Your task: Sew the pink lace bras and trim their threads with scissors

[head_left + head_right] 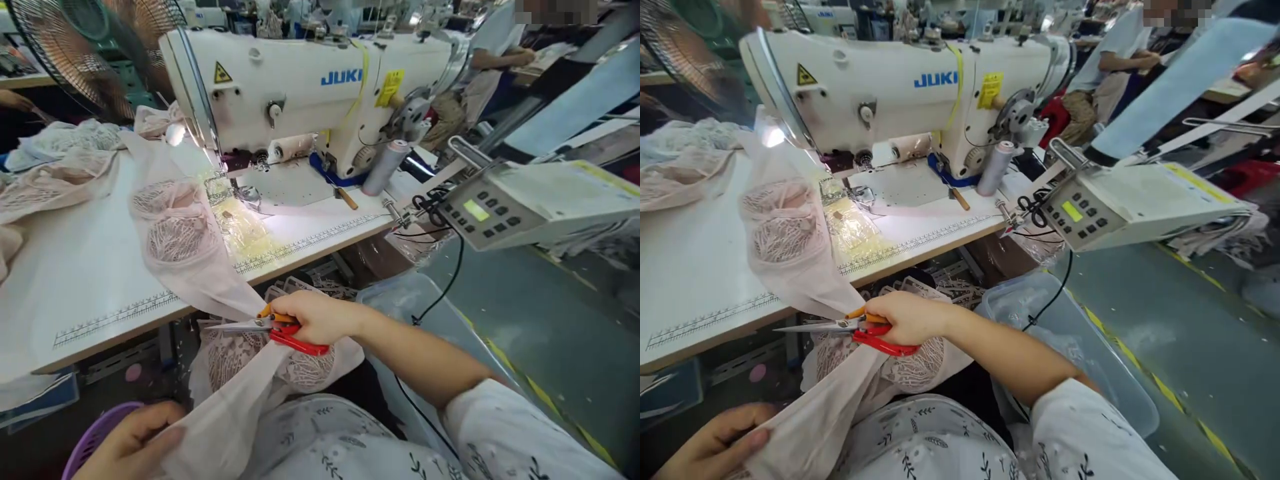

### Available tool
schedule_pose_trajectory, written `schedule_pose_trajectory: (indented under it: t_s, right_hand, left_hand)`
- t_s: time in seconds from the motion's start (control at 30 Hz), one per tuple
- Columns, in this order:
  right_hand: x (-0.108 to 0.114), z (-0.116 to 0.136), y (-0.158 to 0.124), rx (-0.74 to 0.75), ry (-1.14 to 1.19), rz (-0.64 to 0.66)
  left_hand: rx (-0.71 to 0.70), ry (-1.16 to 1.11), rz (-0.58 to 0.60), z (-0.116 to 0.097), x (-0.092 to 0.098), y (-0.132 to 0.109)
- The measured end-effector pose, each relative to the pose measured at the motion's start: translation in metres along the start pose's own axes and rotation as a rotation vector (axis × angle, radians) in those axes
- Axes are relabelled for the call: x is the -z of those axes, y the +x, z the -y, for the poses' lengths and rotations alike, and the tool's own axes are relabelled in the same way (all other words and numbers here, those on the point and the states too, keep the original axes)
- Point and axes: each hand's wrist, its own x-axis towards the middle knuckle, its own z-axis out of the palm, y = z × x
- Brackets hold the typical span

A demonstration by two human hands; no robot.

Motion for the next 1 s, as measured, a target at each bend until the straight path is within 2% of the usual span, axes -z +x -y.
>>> schedule_pose_trajectory:
  t_s: [0.07,0.17,0.27,0.33,0.4,0.47,0.6,0.73,0.8,1.0]
  right_hand:
    - [-0.002,0.001,0.003,0.012,-0.003,0.022]
    - [-0.005,0.008,0.006,0.025,0.013,0.074]
    - [-0.006,0.015,0.011,0.03,0.019,0.115]
    - [-0.006,0.017,0.014,0.041,0.019,0.13]
    - [-0.005,0.017,0.016,0.05,0.016,0.138]
    - [-0.002,0.016,0.017,0.043,0.013,0.144]
    - [0.005,0.013,0.018,-0.008,0.01,0.148]
    - [0.009,0.013,0.02,0.02,0.002,0.098]
    - [0.009,0.014,0.021,0.037,0.006,0.111]
    - [0.007,0.016,0.023,0.048,0.012,0.125]
  left_hand:
    - [-0.038,0.197,0.004,0.004,-0.001,0.014]
    - [-0.218,0.407,-0.12,-0.006,-0.011,0.033]
    - [-0.427,0.387,-0.219,-0.031,-0.033,0.045]
    - [-0.509,0.307,-0.301,-0.046,-0.052,0.05]
    - [-0.475,0.19,-0.371,-0.054,-0.066,0.054]
    - [-0.401,0.058,-0.405,-0.054,-0.072,0.057]
    - [-0.248,-0.182,-0.33,-0.049,-0.067,0.06]
    - [-0.084,-0.434,-0.303,-0.055,-0.064,0.058]
    - [-0.067,-0.512,-0.306,-0.06,-0.066,0.056]
    - [-0.097,-0.532,-0.32,-0.066,-0.068,0.058]
